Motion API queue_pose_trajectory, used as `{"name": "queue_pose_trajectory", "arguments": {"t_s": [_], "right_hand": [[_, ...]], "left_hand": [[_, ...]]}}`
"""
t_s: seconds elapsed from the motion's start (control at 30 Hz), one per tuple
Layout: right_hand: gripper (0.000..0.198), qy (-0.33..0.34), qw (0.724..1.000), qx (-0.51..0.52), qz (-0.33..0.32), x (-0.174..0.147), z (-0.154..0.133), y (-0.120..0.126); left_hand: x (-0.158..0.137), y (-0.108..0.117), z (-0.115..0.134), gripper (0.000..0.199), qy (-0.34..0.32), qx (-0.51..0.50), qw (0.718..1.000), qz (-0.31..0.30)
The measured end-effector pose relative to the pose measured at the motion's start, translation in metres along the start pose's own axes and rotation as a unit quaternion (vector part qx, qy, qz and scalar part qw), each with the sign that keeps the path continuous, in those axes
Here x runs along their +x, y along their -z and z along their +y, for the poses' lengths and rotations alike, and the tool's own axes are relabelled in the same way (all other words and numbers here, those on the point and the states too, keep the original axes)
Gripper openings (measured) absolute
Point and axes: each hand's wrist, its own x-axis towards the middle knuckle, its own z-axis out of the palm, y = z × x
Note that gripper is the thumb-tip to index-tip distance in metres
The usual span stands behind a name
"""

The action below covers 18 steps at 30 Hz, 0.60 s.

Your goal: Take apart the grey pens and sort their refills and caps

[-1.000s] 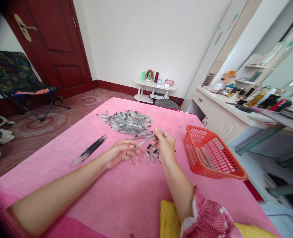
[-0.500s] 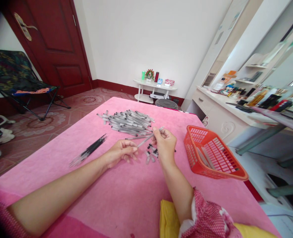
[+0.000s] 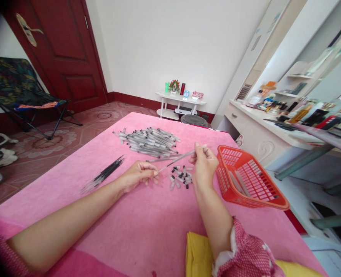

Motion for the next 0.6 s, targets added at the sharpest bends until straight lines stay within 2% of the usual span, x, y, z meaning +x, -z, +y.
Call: {"name": "queue_pose_trajectory", "arguments": {"t_s": [0.2,0.37,0.47,0.6], "right_hand": [[0.034,0.053,0.995,0.038,0.074,0.011,-0.005,0.006],[0.035,0.036,0.995,0.053,0.071,0.01,-0.008,0.005],[0.033,0.024,0.997,0.055,0.051,0.007,-0.01,0.003],[0.03,0.023,0.998,0.059,0.017,0.001,-0.011,-0.001]], "left_hand": [[-0.001,0.016,0.017,0.018,0.001,0.097,0.995,-0.017],[-0.024,0.052,0.047,0.019,0.014,0.222,0.975,-0.012],[-0.056,0.089,0.063,0.021,0.057,0.303,0.95,0.041],[-0.105,0.144,0.064,0.024,0.09,0.393,0.898,0.175]]}}
